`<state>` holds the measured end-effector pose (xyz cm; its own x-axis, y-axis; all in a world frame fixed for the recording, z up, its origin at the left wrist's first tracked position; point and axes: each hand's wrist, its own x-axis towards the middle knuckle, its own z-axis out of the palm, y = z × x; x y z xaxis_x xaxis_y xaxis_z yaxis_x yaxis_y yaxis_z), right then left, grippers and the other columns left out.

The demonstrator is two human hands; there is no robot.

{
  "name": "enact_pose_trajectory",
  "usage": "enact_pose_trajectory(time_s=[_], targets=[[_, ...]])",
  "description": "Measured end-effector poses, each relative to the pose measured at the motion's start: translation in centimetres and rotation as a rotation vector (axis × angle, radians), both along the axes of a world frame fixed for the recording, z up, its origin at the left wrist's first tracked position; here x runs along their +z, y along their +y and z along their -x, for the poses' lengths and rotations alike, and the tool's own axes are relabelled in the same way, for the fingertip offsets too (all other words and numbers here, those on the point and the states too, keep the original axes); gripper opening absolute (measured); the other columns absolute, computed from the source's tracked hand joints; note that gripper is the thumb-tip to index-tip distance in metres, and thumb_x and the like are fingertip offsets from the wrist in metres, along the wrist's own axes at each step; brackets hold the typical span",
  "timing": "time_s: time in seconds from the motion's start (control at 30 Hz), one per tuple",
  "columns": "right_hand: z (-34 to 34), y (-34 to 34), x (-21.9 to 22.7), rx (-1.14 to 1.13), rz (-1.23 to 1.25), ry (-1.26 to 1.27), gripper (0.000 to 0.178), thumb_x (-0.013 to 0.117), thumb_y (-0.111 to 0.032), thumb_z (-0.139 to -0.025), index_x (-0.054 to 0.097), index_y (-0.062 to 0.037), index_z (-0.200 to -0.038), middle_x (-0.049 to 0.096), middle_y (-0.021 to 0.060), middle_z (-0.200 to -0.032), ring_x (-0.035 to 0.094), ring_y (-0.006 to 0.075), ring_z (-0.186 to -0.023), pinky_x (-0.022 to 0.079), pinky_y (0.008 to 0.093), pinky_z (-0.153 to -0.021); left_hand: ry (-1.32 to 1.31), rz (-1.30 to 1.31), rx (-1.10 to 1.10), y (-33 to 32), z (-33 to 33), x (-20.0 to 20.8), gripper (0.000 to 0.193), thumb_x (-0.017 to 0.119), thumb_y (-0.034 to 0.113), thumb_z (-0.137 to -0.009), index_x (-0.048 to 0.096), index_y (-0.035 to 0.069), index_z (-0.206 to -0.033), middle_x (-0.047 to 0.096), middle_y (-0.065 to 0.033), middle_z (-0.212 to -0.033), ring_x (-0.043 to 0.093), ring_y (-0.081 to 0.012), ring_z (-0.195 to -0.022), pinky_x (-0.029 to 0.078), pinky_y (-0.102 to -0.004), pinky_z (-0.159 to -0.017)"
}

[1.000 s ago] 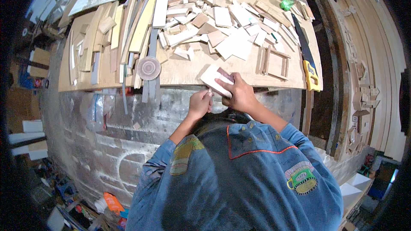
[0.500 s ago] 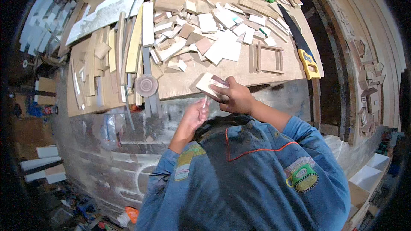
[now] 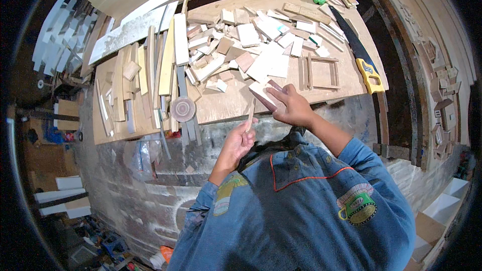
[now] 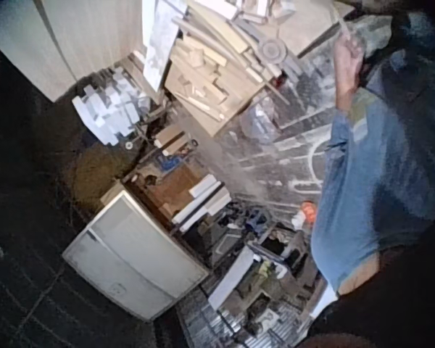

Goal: The person applies glue to the ends of small wooden strips using a stick and presses them together to form a square frame. They rub a sanding block against the surfaces of the wood pieces.

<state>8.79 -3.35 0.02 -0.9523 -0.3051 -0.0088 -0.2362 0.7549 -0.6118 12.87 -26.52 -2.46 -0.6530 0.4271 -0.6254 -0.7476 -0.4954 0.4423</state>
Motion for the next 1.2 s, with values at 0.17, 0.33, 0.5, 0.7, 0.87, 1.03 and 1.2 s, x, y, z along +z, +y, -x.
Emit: enact_pose_trajectory(time_s=[0.17, 0.33, 0.5, 0.7, 0.87, 1.03, 1.2], targets=[[-2.4, -1.0, -0.8, 0.169, 0.103, 0.095, 0.069, 0.073, -0.024, -0.066, 0.053, -0.0209, -0.132, 0.047, 0.0216, -0.105, 0.059, 0.0391, -0.085, 0.051, 0.0428, -0.077, -0.132, -0.082, 0.016, -0.9, -0.4, -2.1, 0.020, 0.048, 0.026, -0.098, 0.053, 0.007, -0.094, 0.039, 0.0038, -0.058, 0.039, -0.0073, -0.050, 0.033, -0.0188, -0.044], [-1.4, -1.2, -1.0, 0.024, 0.035, 0.191, 0.065, 0.073, -0.024, -0.062, 0.060, -0.0183, -0.125, 0.049, 0.0222, -0.102, 0.060, 0.0378, -0.082, 0.053, 0.0437, -0.073, -0.168, -0.323, -0.048, -1.3, -0.1, -2.1, 0.018, 0.044, 0.024, -0.098, 0.052, 0.009, -0.092, 0.037, 0.0051, -0.056, 0.037, -0.0072, -0.046, 0.030, -0.0204, -0.039], [-1.3, 1.1, -0.4, 0.090, 0.090, 0.132, 0.066, 0.073, -0.025, -0.063, 0.058, -0.0176, -0.127, 0.049, 0.0220, -0.104, 0.059, 0.0379, -0.090, 0.053, 0.0421, -0.075, -0.154, -0.422, -0.041, -1.6, 0.2, -2.3, 0.017, 0.043, 0.022, -0.099, 0.052, 0.010, -0.091, 0.035, 0.0061, -0.053, 0.035, -0.0074, -0.041, 0.030, -0.0207, -0.037], [-2.6, -0.2, -0.3, 0.230, 0.183, -0.019, 0.076, 0.071, -0.032, -0.066, 0.049, -0.0185, -0.137, 0.046, 0.0221, -0.104, 0.057, 0.0394, -0.088, 0.049, 0.0412, -0.077, -0.157, -0.383, -0.083, -1.1, 0.9, -4.2, 0.020, 0.044, 0.023, -0.099, 0.054, 0.008, -0.091, 0.036, 0.0055, -0.054, 0.034, -0.0066, -0.042, 0.028, -0.0211, -0.037], [-2.6, -0.6, -1.3, 0.234, 0.129, 0.104, 0.074, 0.069, -0.035, -0.065, 0.051, -0.0195, -0.135, 0.048, 0.0180, -0.092, 0.057, 0.0349, -0.080, 0.049, 0.0414, -0.068, -0.166, 0.052, -0.060, -0.3, -0.5, -2.9, 0.026, 0.046, 0.032, -0.098, 0.053, 0.009, -0.088, 0.040, 0.0021, -0.055, 0.035, -0.0074, -0.044, 0.029, -0.0195, -0.039], [-3.0, -1.2, -1.6, 0.190, 0.113, 0.073, 0.075, 0.067, -0.042, -0.064, 0.052, -0.0203, -0.134, 0.048, 0.0195, -0.090, 0.057, 0.0367, -0.079, 0.049, 0.0432, -0.065, -0.221, -0.093, -0.018, -1.0, -0.8, -3.5, 0.027, 0.044, 0.031, -0.099, 0.050, 0.010, -0.085, 0.038, 0.0034, -0.056, 0.035, -0.0079, -0.046, 0.028, -0.0210, -0.041], [-2.2, -0.3, -1.3, 0.179, 0.105, 0.056, 0.071, 0.071, -0.040, -0.065, 0.055, -0.0236, -0.132, 0.048, 0.0199, -0.093, 0.059, 0.0376, -0.076, 0.050, 0.0430, -0.066, -0.222, -0.251, 0.019, -0.7, -1.6, -2.8, 0.027, 0.042, 0.031, -0.100, 0.047, 0.014, -0.081, 0.033, 0.0065, -0.054, 0.033, -0.0074, -0.045, 0.029, -0.0205, -0.043]])
